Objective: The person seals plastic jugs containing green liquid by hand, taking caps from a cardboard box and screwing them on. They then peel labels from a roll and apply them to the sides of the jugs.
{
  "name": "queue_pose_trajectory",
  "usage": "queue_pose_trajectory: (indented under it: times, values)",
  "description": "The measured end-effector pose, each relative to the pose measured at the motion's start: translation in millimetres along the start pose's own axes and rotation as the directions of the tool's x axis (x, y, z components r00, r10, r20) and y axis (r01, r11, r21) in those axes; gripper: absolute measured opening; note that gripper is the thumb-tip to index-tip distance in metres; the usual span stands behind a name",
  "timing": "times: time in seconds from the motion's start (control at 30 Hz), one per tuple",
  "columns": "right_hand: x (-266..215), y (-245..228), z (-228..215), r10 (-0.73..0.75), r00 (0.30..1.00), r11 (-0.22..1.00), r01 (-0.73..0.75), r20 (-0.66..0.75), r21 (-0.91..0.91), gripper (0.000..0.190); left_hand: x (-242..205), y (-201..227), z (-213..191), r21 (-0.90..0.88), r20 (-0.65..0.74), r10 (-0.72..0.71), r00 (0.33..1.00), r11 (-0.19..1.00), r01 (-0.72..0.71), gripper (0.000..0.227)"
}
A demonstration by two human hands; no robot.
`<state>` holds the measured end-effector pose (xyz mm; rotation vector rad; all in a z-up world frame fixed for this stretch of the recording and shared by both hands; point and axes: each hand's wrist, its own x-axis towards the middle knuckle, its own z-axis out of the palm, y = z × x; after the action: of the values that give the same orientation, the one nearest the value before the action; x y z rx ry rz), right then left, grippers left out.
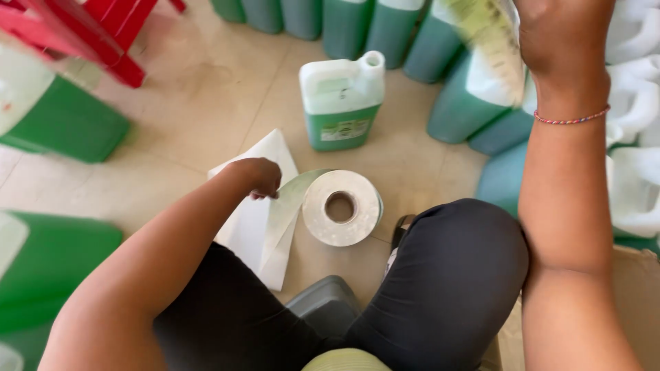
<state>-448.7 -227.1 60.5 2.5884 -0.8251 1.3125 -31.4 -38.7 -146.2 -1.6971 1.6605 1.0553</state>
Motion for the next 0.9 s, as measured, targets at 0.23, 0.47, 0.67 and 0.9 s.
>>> queue_pose_trajectory:
  times: [0.23, 0.47, 0.67, 0.9]
  values:
    - [-59.1, 60.3, -27.7, 0.473, 0.869, 0.846, -0.400, -0.147, 0.353, 0.002, 26.8, 131.0, -72.8, -0.004, -0.609, 0.382, 0.696, 0.875, -0.484, 0.029]
    - [-146.1, 69.3, -18.3, 0.796, 0.605, 0.385, -0.514, 0.006, 0.766, 0.010, 146.5, 339.8, -137.7, -0.133, -0.828, 0.299, 0.474, 0.718, -0.683, 0.060]
    - [-217.3, 78.6, 14.1, 0.870, 0.464, 0.138, -0.557, 0.169, 0.819, 0.017, 185.0, 442.9, -175.4, -0.280, -0.772, 0.112, 0.626, 0.824, -0.493, 0.080]
    - [-264.8, 91.2, 28.1, 0.892, 0.379, 0.036, -0.600, 0.244, 0.800, 0.025, 228.1, 440.3, -202.8, -0.136, -0.783, 0.194, 0.591, 0.874, -0.466, 0.082]
